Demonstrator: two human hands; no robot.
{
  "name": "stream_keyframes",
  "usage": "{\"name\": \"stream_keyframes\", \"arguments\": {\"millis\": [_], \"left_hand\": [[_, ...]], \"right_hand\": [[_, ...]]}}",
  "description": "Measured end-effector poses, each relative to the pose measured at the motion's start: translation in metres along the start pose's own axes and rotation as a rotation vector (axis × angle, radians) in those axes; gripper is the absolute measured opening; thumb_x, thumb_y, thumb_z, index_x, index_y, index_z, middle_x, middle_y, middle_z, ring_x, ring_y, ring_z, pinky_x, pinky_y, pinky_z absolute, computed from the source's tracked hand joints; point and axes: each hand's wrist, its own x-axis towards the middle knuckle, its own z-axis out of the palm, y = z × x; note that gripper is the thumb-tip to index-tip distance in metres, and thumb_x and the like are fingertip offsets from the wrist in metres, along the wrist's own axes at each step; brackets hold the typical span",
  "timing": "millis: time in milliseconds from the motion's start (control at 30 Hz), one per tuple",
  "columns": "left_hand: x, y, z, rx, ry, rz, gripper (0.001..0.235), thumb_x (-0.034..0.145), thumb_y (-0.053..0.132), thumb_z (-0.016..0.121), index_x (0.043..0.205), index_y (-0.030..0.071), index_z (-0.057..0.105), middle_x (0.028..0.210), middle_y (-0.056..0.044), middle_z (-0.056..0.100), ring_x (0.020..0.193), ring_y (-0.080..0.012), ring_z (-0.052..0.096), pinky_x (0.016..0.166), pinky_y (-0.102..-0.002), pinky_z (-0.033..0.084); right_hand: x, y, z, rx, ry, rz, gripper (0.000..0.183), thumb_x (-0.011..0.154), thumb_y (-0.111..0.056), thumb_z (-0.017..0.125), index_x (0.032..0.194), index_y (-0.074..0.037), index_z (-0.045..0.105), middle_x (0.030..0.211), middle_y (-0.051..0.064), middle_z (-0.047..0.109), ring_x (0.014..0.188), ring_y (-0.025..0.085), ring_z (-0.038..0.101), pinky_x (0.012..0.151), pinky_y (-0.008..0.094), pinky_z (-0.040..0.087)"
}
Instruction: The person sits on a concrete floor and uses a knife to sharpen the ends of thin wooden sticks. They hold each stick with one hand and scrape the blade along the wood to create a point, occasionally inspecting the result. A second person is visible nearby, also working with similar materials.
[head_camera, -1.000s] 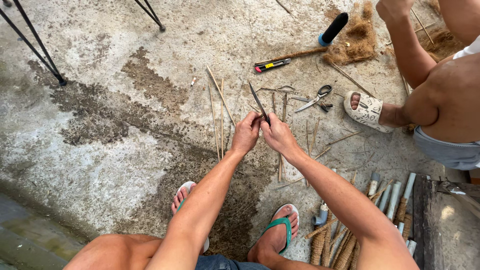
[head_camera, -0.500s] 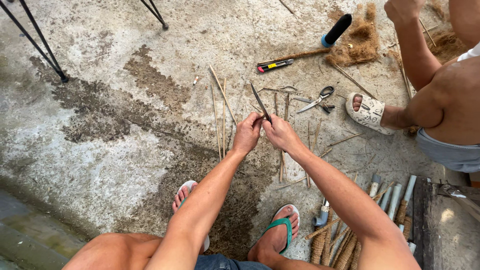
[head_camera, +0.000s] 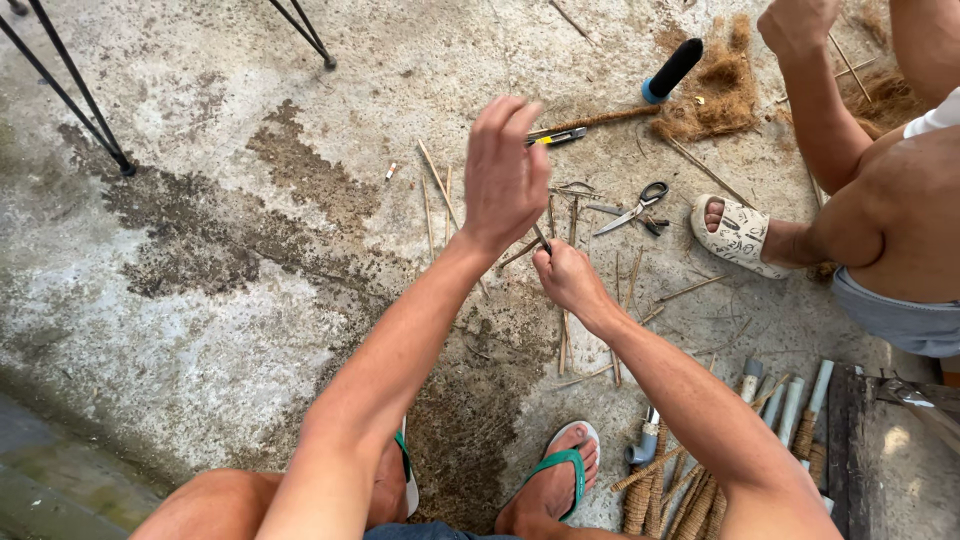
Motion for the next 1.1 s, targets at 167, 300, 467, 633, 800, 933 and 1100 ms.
{"name": "stream_keyframes", "arguments": {"millis": [167, 300, 467, 633, 800, 933, 1100], "left_hand": [[0.077, 0.031, 0.015, 0.129, -0.092, 0.334, 0.052, 0.105, 0.013, 0.06, 0.151, 0.013, 0.035, 0.154, -0.014, 0.035, 0.15, -0.0306, 0.032, 0.134, -0.047, 0.023], [0.089, 0.044, 0.018, 0.183, -0.159, 0.486, 0.057, 0.106, 0.015, 0.06, 0.157, 0.017, 0.034, 0.156, -0.013, 0.032, 0.152, -0.0327, 0.028, 0.135, -0.05, 0.019], [0.056, 0.022, 0.041, 0.154, -0.25, 0.486, 0.058, 0.11, 0.023, 0.06, 0.16, 0.017, 0.033, 0.16, -0.015, 0.03, 0.155, -0.0336, 0.024, 0.135, -0.051, 0.014], [-0.018, -0.029, 0.054, 0.19, -0.562, 0.261, 0.057, 0.104, 0.029, 0.055, 0.156, 0.021, 0.034, 0.159, -0.014, 0.03, 0.156, -0.0325, 0.021, 0.131, -0.054, 0.015], [-0.012, -0.032, 0.06, 0.178, -0.598, 0.215, 0.05, 0.11, 0.032, 0.047, 0.159, 0.025, 0.033, 0.16, -0.012, 0.028, 0.157, -0.0308, 0.018, 0.131, -0.054, 0.014], [0.03, -0.034, 0.052, 0.204, -0.46, 0.329, 0.051, 0.117, 0.036, 0.046, 0.163, 0.023, 0.029, 0.165, -0.014, 0.024, 0.158, -0.0304, 0.017, 0.133, -0.055, 0.012], [-0.008, -0.046, 0.046, 0.232, -0.507, 0.246, 0.052, 0.113, 0.035, 0.045, 0.161, 0.021, 0.031, 0.165, -0.016, 0.025, 0.158, -0.0301, 0.02, 0.132, -0.058, 0.012]], "right_hand": [[0.003, -0.008, 0.002, -0.034, 0.028, -0.048, 0.028, 0.095, -0.021, 0.047, 0.091, 0.003, 0.061, 0.073, 0.026, 0.068, 0.07, 0.038, 0.07, 0.07, 0.053, 0.052], [0.006, -0.011, 0.003, -0.012, 0.033, -0.058, 0.028, 0.095, -0.021, 0.048, 0.094, 0.004, 0.06, 0.076, 0.028, 0.069, 0.074, 0.041, 0.071, 0.072, 0.054, 0.052], [0.008, -0.002, 0.007, -0.008, 0.064, -0.096, 0.029, 0.097, -0.021, 0.048, 0.094, 0.005, 0.059, 0.078, 0.03, 0.068, 0.076, 0.044, 0.071, 0.07, 0.055, 0.052], [0.011, 0.0, 0.015, 0.029, -0.125, 0.142, 0.026, 0.098, -0.021, 0.043, 0.097, 0.001, 0.056, 0.078, 0.026, 0.071, 0.07, 0.044, 0.073, 0.062, 0.055, 0.058], [0.005, 0.002, 0.021, -0.013, 0.032, -0.176, 0.03, 0.099, -0.023, 0.051, 0.096, 0.006, 0.056, 0.072, 0.03, 0.065, 0.068, 0.047, 0.067, 0.066, 0.056, 0.051], [0.005, -0.003, 0.021, -0.03, 0.002, -0.112, 0.027, 0.097, -0.021, 0.051, 0.093, 0.006, 0.056, 0.072, 0.029, 0.065, 0.068, 0.045, 0.067, 0.065, 0.055, 0.051], [0.009, -0.005, 0.02, 0.018, -0.105, 0.019, 0.028, 0.098, -0.023, 0.047, 0.095, 0.003, 0.057, 0.072, 0.026, 0.068, 0.067, 0.044, 0.071, 0.064, 0.055, 0.053]]}}
